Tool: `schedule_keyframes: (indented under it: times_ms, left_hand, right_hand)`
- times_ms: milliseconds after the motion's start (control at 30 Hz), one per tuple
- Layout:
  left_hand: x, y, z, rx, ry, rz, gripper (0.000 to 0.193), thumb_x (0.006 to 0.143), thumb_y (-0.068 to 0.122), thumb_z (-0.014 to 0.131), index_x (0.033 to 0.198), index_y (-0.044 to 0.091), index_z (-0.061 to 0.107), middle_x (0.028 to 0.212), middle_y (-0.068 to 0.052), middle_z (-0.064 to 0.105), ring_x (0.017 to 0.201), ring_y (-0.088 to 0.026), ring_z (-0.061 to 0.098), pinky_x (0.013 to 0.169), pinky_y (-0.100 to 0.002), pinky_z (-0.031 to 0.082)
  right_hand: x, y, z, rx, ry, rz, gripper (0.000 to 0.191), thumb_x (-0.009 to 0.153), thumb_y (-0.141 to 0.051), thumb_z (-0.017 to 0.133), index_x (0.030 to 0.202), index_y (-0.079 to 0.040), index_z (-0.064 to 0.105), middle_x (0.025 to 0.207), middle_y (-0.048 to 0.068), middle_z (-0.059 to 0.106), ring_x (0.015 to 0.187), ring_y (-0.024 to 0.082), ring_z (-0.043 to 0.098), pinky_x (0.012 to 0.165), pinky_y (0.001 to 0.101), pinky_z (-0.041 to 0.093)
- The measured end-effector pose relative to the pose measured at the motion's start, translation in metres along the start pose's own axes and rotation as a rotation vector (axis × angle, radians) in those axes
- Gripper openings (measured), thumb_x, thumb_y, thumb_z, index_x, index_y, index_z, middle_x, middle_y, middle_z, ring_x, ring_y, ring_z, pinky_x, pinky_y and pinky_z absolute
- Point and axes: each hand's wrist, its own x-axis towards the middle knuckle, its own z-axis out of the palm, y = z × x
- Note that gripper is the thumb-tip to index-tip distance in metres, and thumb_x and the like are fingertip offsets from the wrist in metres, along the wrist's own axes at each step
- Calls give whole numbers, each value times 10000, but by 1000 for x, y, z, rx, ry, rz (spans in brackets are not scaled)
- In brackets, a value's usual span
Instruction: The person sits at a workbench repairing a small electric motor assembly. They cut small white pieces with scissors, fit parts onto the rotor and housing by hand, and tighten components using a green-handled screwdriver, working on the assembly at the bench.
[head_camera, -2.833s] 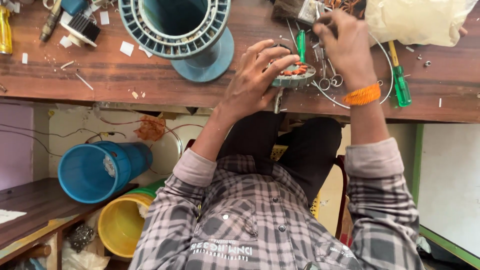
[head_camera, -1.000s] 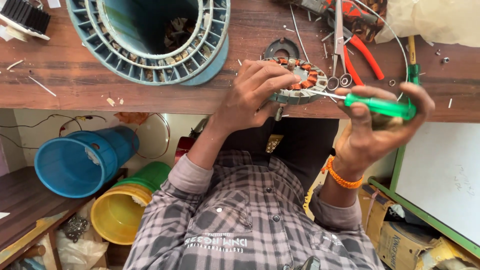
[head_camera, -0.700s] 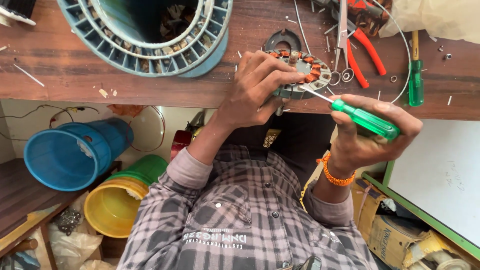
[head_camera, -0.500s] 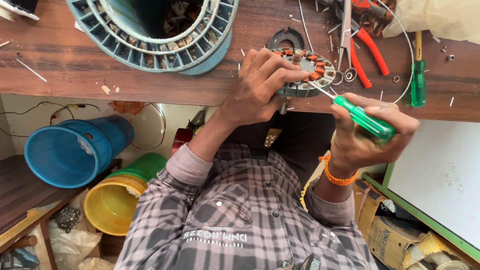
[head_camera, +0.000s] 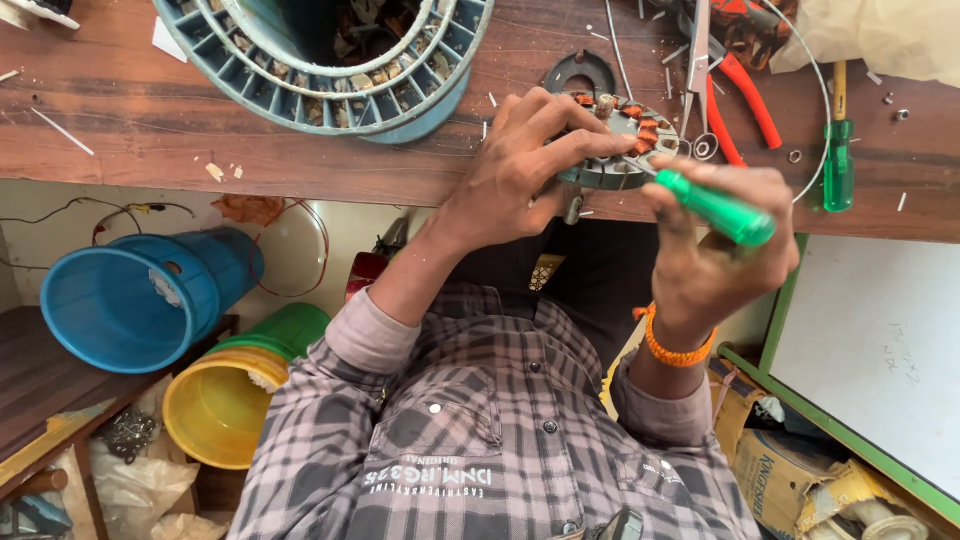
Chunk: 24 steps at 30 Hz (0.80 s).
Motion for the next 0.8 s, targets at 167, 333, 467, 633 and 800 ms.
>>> schedule_keyframes:
  times_ms: [167,333,467,633,800]
  left_hand:
    - [4,6,-5,-35,-14,-23,629,811,-49,709,1378,220,666,1254,28,641,1193,-230,557,1008,-388,401]
    - [2,8,-3,-35,-7,-3,613,793,-49,731,1358,175,651,1315,25,640,1271,-246,552,1069,-401,400]
    - [-2,4,0,-18,-34,12,622,827,-51,759,1392,182,643,1352,26,644,1264,-238,551,1071,-400,419]
    - [-5,2,-5,-19,-59,73,707,845,-2,782,1491,177,557,1420,3,594,1318,-270,516,1136,-415,427]
    - [-6,12,4,130,18,103,703,879,-11,790,1494,208,529,1431,6,570,1290,-254,498,1121,-394,417]
  right_hand:
    - [6,-3,2,62,-29,-30,354,999,-148,868,1138,4,580,1045,130,691,1027,294,787,903,347,663]
    - [11,-15,-6,-238,-213,-253,303,996,-101,868,1092,-4,598,1067,177,748,939,291,751,847,339,598]
    - [7,-5,-9,-132,-163,-291,300,996,-107,841,1098,-3,579,1013,196,728,938,303,754,813,343,616]
    - [-30,9,-25,403,139,-39,345,1018,-188,812,1138,-56,516,1019,155,707,864,271,763,765,327,653]
    - [-68,28,-23,450,117,93,347,1080,-182,796,1157,-37,489,1056,224,730,900,253,750,815,305,637]
